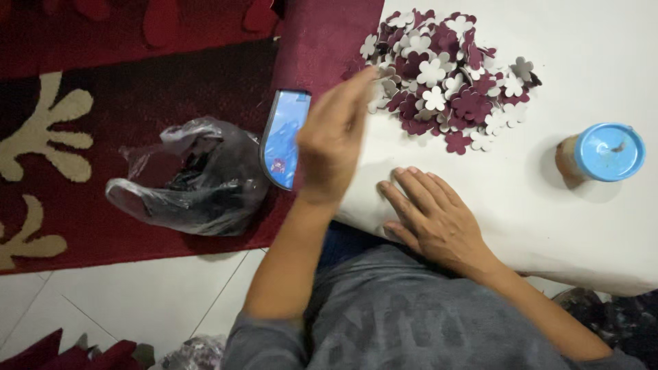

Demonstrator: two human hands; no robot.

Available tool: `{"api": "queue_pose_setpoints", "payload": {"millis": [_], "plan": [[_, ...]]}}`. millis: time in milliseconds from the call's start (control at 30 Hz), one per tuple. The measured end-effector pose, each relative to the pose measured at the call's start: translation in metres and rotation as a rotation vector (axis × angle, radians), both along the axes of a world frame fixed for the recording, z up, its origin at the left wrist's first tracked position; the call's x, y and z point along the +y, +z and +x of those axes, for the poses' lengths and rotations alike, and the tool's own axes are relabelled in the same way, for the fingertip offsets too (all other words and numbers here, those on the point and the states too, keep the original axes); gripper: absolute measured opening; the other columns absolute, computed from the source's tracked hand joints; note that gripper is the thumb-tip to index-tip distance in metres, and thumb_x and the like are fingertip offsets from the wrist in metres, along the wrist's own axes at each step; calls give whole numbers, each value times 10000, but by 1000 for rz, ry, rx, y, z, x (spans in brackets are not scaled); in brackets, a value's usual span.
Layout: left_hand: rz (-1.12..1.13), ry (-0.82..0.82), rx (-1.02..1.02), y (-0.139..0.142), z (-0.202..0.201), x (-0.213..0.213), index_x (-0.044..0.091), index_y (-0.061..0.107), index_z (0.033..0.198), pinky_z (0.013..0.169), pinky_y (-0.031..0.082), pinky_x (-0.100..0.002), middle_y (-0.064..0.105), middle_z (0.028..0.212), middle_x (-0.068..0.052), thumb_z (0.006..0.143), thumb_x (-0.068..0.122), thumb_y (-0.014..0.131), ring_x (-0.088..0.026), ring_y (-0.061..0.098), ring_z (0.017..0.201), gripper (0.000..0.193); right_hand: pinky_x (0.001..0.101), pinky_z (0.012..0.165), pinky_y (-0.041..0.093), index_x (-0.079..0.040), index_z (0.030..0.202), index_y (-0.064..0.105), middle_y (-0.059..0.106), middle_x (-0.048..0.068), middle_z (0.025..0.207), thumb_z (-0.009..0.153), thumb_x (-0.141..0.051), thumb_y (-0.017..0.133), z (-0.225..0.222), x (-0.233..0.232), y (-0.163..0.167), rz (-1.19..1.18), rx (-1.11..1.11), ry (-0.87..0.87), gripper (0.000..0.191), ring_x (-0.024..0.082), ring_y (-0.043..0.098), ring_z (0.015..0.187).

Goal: The person gathers flower-shaped felt pieces from the floor and a plastic bag onto a white surface. They then open a small container of adhesive and repeatedly pick up pairs of felt pieces, apply adhesive, and press them together to form layered units.

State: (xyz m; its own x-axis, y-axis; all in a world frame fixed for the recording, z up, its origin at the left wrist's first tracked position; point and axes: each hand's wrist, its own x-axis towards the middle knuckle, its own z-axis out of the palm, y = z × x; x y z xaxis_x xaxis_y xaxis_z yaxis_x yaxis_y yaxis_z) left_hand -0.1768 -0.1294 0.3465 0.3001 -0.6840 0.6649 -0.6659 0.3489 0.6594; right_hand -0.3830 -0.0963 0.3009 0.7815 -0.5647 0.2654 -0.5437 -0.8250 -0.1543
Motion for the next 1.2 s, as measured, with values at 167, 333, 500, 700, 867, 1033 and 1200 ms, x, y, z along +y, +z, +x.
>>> {"api": "queue_pose_setpoints", "payload": {"millis": [167, 333, 500, 700, 867, 1033, 1200], "plan": [[58, -83, -115, -22, -13, -27, 53, 700, 1298, 976, 592, -328, 709, 1290, -111, 997, 93, 721, -257, 722, 1162, 304, 451, 1164, 371, -162, 1473, 528, 517, 139, 1496, 931, -450, 631, -1, -5, 0, 14, -22, -4, 622, 298, 485, 1393], [11, 343, -289, -72, 70, 37, 66, 714, 1168, 1069, 538, -397, 734, 1213, -74, 1038, 58, 690, -262, 705, 1188, 133, 480, 1152, 376, -106, 1447, 543, 523, 181, 1476, 898, -408, 682, -1, -6, -3, 67, -48, 8, 641, 343, 486, 1377], [243, 820, -476, -120, 178, 126, -9, 613, 1342, 1189, 278, -608, 640, 1372, -172, 1069, 311, 673, -415, 511, 1366, 425, 501, 1156, 394, -26, 1408, 552, 536, 219, 1446, 882, -313, 742, 21, 1, 3, 112, -144, 56, 628, 391, 495, 1379], [943, 859, -826, -196, 217, 189, -9, 714, 1151, 1136, 140, -709, 694, 1089, -339, 867, 645, 736, -514, 520, 1258, 713, 518, 1141, 413, 7, 1382, 571, 562, 235, 1397, 899, -251, 732, 92, 15, 7, 129, -170, 356, 571, 401, 511, 1343], [634, 203, -45, -256, 138, 211, 78, 688, 919, 745, 540, -496, 706, 838, -160, 964, 251, 613, -384, 699, 798, 194, 448, 1152, 465, -22, 1390, 592, 603, 204, 1408, 936, -153, 615, 179, 45, -38, 395, -316, 730, 473, 365, 575, 1352], [706, 363, -341, -240, 93, 250, 67, 508, 1436, 959, 546, -506, 655, 1310, -201, 1007, 340, 579, -418, 693, 1123, 513, 417, 1103, 496, -57, 1213, 627, 659, 168, 1270, 1022, -206, 486, 235, 73, -117, 673, 158, 591, 280, 330, 632, 1260], [823, 669, -168, -196, 130, 271, -108, 348, 1505, 897, 545, -502, 492, 1391, -384, 1067, 372, 646, -544, 618, 1118, 715, 478, 1074, 459, 25, 1297, 540, 596, 269, 1293, 943, -148, 532, 233, 46, -179, 445, 85, 278, 394, 428, 584, 1236]]}}
